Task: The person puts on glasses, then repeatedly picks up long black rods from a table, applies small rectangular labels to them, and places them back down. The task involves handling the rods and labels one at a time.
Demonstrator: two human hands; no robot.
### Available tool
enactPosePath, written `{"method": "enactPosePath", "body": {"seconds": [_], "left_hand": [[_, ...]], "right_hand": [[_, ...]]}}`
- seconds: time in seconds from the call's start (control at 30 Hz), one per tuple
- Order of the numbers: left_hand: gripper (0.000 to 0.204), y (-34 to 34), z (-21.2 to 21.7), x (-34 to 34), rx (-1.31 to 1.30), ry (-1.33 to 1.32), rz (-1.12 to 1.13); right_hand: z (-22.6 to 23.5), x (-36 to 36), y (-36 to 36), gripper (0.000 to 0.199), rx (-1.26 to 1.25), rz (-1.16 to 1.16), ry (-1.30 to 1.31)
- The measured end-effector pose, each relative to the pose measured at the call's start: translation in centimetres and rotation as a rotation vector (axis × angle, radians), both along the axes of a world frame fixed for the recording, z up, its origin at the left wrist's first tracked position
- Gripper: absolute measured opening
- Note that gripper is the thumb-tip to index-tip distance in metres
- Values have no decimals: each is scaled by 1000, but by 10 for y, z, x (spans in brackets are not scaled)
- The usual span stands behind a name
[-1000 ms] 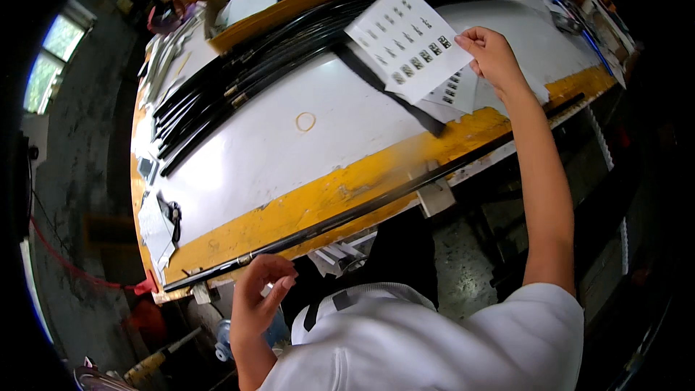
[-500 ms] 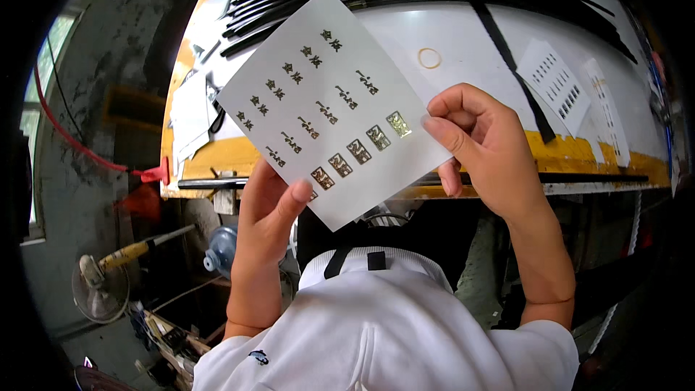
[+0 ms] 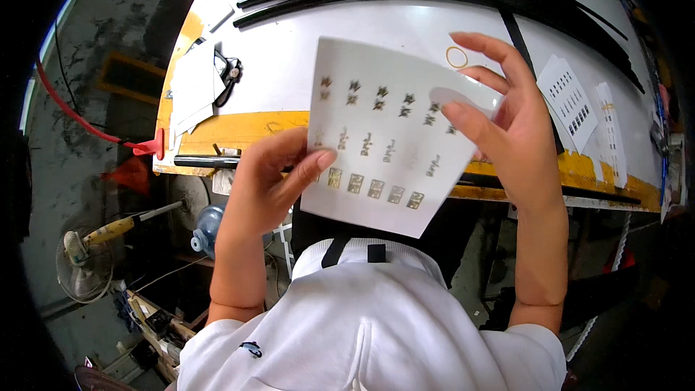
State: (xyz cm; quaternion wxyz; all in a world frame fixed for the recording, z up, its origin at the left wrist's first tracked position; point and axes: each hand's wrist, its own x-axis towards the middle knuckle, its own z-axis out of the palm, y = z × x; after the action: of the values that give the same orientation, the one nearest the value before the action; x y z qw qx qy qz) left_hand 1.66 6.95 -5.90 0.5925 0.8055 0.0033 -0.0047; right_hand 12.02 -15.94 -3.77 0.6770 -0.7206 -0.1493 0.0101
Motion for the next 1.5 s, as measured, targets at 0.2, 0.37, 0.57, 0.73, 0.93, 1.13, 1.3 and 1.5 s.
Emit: {"method": "enactPosePath", "body": {"seconds": [0.2,0.37,0.57,0.73,0.93,1.13,1.3,1.5], "left_hand": [[19,17,5,41,388,-354,294],[40,11,-1,37,794,-297,101],[49,7,-42,53,975,-198,-178],[52,12,-59,69,1025,-171,-272],[53,13,-64,79,1009,-211,-339],[55,12,-66,81,933,-215,-337],[60,12,-65,80,918,-188,-345],[62,11,-63,82,935,-148,-369]], "right_hand": [[-21,28,4,72,-80,10,75],[-67,34,-1,71,-231,43,279],[-91,54,-5,68,-491,194,219],[-76,57,5,62,-1060,60,-268],[-75,69,44,50,-957,181,-245],[-104,90,64,40,-945,183,-433],[-103,89,70,31,-858,172,-293],[-105,88,73,25,-800,148,-322]]}}
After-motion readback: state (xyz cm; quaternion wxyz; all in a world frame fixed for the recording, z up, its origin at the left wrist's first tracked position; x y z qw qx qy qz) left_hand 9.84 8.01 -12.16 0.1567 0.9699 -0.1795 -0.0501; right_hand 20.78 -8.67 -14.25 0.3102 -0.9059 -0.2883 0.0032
